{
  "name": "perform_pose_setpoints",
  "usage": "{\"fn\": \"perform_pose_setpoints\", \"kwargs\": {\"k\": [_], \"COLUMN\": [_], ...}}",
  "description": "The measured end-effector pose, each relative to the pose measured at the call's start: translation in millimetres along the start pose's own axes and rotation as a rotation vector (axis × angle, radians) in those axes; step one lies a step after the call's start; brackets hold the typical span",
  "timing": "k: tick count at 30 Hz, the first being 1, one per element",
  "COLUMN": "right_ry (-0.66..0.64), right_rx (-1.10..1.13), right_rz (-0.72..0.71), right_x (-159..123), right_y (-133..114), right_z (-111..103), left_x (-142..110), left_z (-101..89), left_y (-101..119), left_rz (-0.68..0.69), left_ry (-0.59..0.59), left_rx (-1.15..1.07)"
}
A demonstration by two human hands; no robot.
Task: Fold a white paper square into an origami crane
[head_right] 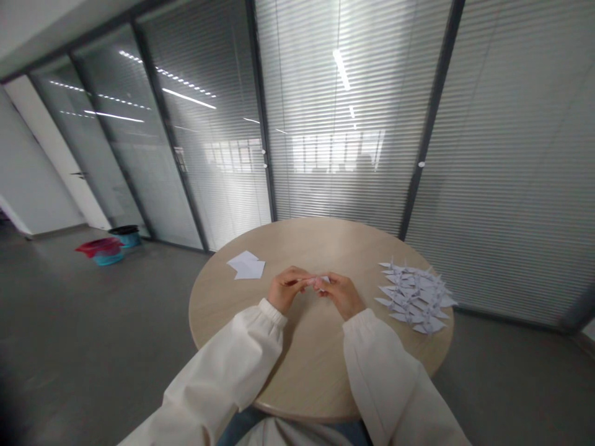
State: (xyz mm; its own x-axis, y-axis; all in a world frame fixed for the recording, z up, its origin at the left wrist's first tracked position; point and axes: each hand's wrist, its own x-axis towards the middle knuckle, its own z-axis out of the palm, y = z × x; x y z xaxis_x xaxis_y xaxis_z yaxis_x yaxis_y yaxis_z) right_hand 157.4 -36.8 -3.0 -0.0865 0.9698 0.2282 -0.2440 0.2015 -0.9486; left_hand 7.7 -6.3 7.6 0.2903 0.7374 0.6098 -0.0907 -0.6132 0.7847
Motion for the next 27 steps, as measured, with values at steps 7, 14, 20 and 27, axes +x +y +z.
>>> {"fn": "perform_pose_setpoints", "kwargs": {"k": [7,14,20,27], "right_ry": [-0.078,-0.161,-0.221,-0.237], "right_rx": [0.062,0.124,0.122,0.188], "right_rz": [0.027,0.032,0.057,0.085], "right_x": [-2.0,-2.7,-4.3,-5.3], "right_y": [-0.4,-0.2,-0.9,0.6], "right_z": [-1.2,-1.1,0.2,0.5], "left_x": [0.9,1.4,1.1,0.6], "left_z": [0.7,-1.6,-2.7,-0.9], "left_y": [2.8,2.5,-0.2,-2.7], "left_rz": [-0.031,-0.046,-0.086,-0.096], "left_ry": [0.013,-0.028,-0.086,-0.143], "left_rx": [-0.052,-0.113,-0.228,-0.296]}}
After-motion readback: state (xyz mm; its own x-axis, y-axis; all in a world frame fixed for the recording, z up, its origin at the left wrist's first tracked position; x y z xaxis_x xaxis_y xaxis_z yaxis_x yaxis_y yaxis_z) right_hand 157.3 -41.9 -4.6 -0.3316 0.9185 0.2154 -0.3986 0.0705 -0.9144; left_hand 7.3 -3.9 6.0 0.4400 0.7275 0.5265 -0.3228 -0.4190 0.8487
